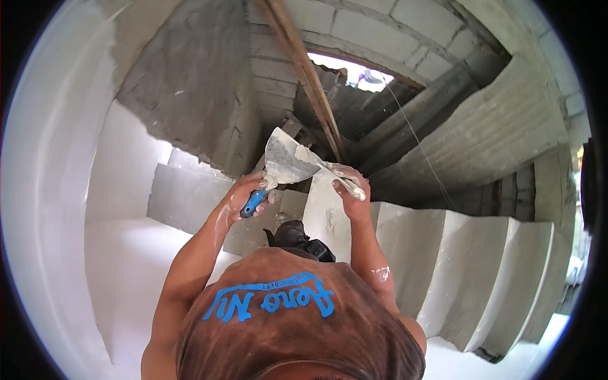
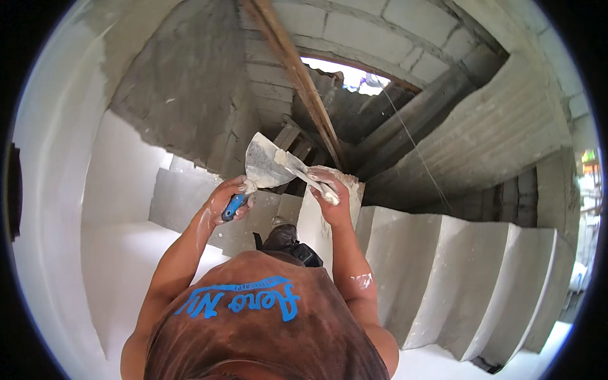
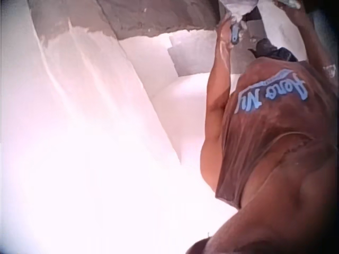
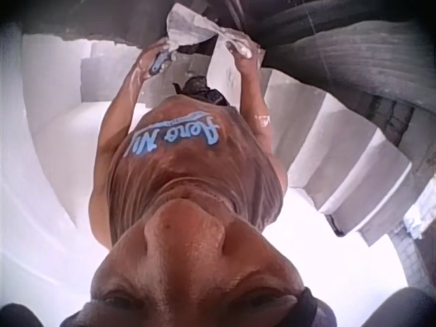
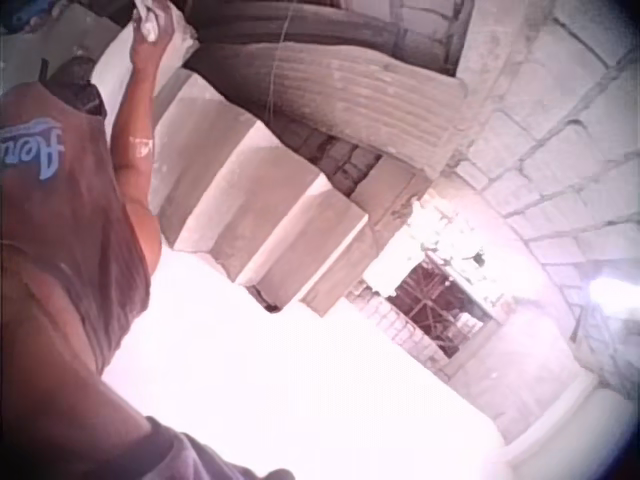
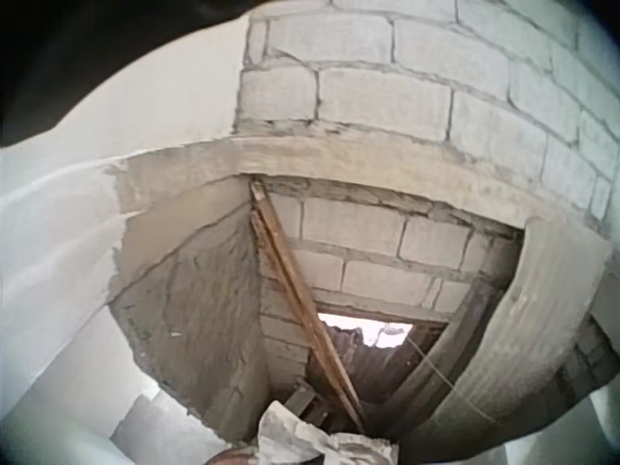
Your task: The person transfers plaster between putty knives and applies and smooths the plaster onto the wall and ceiling surfaces.
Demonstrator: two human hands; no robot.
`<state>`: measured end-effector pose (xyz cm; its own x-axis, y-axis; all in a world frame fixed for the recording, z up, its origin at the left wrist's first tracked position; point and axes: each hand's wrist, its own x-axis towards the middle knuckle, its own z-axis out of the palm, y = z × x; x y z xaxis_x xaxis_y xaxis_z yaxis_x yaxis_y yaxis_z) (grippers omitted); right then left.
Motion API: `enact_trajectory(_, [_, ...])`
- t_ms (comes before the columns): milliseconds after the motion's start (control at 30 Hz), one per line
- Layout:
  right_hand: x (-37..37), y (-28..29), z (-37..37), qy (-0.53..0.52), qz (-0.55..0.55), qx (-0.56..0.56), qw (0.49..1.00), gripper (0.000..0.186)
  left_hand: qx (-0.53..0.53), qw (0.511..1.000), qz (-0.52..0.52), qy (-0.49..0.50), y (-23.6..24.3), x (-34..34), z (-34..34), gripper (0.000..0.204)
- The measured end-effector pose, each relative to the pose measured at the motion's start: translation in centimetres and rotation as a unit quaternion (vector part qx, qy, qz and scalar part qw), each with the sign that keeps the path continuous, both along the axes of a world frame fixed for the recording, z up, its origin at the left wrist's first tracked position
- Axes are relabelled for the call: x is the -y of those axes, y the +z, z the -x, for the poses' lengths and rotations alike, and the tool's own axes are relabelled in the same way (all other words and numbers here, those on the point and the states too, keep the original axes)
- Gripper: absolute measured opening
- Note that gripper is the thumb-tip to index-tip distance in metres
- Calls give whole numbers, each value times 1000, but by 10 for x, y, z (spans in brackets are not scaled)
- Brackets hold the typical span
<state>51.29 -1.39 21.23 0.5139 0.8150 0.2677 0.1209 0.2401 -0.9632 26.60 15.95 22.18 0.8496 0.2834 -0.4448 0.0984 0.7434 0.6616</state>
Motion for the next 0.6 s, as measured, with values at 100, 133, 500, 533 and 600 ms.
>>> enact_trajectory(100, [-17, 16, 9, 82, -19, 86, 993, 27, 37, 998, 27, 43, 16, 10, 30, 41])
enact_trajectory(133, [-25, 17, 12, 122, -43, 129, 983, 30, 42, 997, 17, 56, 27, 15, 41, 38])
enact_trajectory(500, [-67, -1, 74, 107, 85, -116, 984, 28, 36, 939, -237, 248, 87, 70, 115, 29])
enact_trajectory(533, [-79, 3, 89, 110, 30, -303, 946, 32, 2, 898, -351, 263, 91, 71, 118, 28])
enact_trajectory(600, [-91, 19, 106, 159, 74, -452, 875, 31, -33, 872, -405, 274, 97, 69, 129, 30])
